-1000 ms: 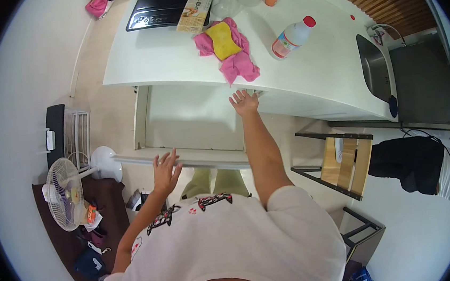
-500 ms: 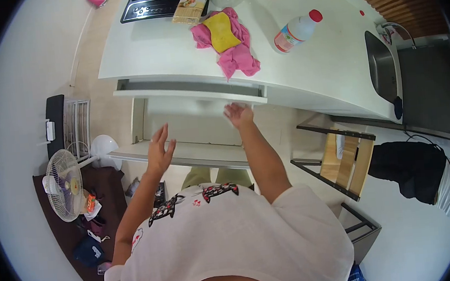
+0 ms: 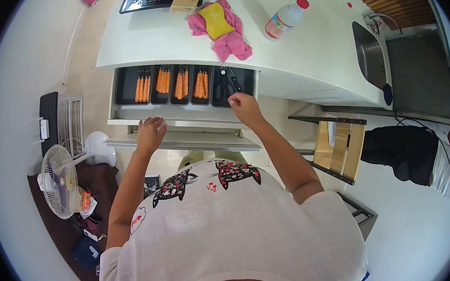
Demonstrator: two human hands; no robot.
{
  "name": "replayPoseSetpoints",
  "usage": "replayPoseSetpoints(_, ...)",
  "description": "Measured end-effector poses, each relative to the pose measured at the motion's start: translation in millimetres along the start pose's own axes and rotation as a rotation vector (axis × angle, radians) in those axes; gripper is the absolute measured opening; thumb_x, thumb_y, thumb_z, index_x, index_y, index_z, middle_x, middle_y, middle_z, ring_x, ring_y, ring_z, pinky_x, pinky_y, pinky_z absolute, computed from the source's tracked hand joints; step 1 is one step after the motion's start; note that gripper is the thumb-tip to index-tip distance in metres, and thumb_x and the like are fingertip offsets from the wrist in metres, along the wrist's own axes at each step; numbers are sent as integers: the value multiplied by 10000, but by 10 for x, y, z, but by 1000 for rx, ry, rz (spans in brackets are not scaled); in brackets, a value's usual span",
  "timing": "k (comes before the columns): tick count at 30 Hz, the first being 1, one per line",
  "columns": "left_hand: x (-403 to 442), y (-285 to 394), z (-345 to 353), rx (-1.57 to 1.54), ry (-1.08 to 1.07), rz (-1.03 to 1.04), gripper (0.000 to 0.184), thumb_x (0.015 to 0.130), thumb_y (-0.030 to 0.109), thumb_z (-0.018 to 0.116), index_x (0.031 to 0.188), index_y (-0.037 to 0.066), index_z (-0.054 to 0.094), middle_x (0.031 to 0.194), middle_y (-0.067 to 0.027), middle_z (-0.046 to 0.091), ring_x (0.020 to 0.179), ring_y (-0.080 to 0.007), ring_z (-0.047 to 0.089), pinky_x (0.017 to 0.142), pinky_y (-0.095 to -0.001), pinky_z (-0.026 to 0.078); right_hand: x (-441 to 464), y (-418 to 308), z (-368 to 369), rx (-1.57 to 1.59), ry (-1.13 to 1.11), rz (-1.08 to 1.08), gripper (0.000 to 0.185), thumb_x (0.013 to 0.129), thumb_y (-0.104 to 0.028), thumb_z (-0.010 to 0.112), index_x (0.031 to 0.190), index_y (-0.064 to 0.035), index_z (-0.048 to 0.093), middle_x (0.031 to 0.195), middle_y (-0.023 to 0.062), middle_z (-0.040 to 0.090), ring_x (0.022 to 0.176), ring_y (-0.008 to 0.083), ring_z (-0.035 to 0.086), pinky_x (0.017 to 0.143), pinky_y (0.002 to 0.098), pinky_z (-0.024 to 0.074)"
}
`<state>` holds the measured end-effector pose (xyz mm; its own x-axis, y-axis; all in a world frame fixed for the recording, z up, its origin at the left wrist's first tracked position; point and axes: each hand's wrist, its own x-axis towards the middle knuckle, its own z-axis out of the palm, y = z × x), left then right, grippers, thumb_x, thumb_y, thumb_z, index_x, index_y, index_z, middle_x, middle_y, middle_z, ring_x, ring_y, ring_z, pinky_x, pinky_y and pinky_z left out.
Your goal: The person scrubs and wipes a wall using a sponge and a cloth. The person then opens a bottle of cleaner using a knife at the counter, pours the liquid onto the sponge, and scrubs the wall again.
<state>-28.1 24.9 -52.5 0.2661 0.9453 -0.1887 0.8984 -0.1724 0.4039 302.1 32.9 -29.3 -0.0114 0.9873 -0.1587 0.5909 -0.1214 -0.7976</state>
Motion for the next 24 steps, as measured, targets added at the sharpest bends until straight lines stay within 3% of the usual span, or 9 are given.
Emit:
replayPoseSetpoints(3, -57, -16, -90, -16, -142, -31, 330, 812, 295, 572, 1044, 72, 645, 1008, -113, 643, 987, -344, 570, 964, -521, 341, 77, -8, 318, -160, -73, -187, 140, 816, -103, 550, 890, -34, 647, 814, 128, 591, 739, 262, 597, 721, 341, 483)
replayPoseSetpoints(4, -45, -24, -94, -13, -144, -32, 330, 812, 295, 572, 1044, 72, 645, 1008, -113, 643, 987, -344, 570, 964, -521, 341, 58, -9, 471, -165, -141, -198, 184, 812, -146, 563, 956, -55, 634, 934, 134, 564, 897, 291, 558, 802, 404, 450)
replayPoseSetpoints(7, 84, -78, -77, -117, -54, -92, 354, 824, 310, 569, 1115, 118, 628, 1030, -133, 611, 1023, -303, 541, 928, -483, 374, -97, -238, 794, -420, -167, -247, 258, 814, -219, 581, 1035, -88, 605, 1080, 151, 509, 997, 331, 503, 831, 473, 420)
replayPoseSetpoints(8, 135, -131, -79, -15, 68, 28, 369, 822, 318, 574, 1135, 128, 619, 1033, -142, 599, 1020, -306, 536, 912, -472, 381, -145, -261, 854, -504, -197, -193, 344, 817, -296, 586, 1108, -113, 565, 1138, 165, 463, 1046, 374, 453, 838, 535, 389)
replayPoseSetpoints(9, 162, -170, -73, 87, 191, 146, 385, 820, 326, 579, 1154, 138, 610, 1035, -151, 587, 1016, -309, 532, 896, -460, 388, -200, -281, 898, -505, -196, -192, 344, 817, -296, 586, 1108, -113, 565, 1138, 165, 463, 1046, 374, 453, 838, 535, 389)
replayPoseSetpoints(11, 176, -269, 21, 168, 194, 63, 364, 835, 369, 565, 1121, 155, 635, 1107, -154, 559, 1061, -303, 510, 911, -428, 388, -292, -309, 969, -523, -167, 40, 358, 837, -341, 566, 1112, -112, 561, 1093, 186, 478, 1011, 378, 472, 830, 545, 387)
replayPoseSetpoints(13, 204, -468, 218, 97, -3, -90, 363, 844, 446, 520, 1051, 191, 675, 1122, -130, 561, 1086, -301, 508, 940, -425, 365, -332, -229, 1009, -530, -225, 44, 370, 845, -357, 554, 1116, -104, 555, 1079, 195, 485, 1011, 378, 478, 833, 544, 388)
replayPoseSetpoints(19, 153, -397, 7, 72, -89, -97, 462, 865, 522, 456, 930, 143, 711, 948, -149, 636, 916, -326, 601, 872, -470, 417, -404, -154, 1048, -524, -295, 42, 401, 871, -392, 510, 1118, -79, 555, 1041, 207, 510, 1021, 389, 491, 846, 538, 390)
replayPoseSetpoints(24, 54, -343, -77, 209, -243, -110, 556, 869, 586, 372, 883, 147, 713, 916, -132, 646, 931, -292, 602, 901, -486, 382, -500, -219, 1044, -481, -349, 117, 447, 892, -439, 443, 1114, -78, 583, 1065, 211, 519, 1041, 399, 493, 866, 542, 391)
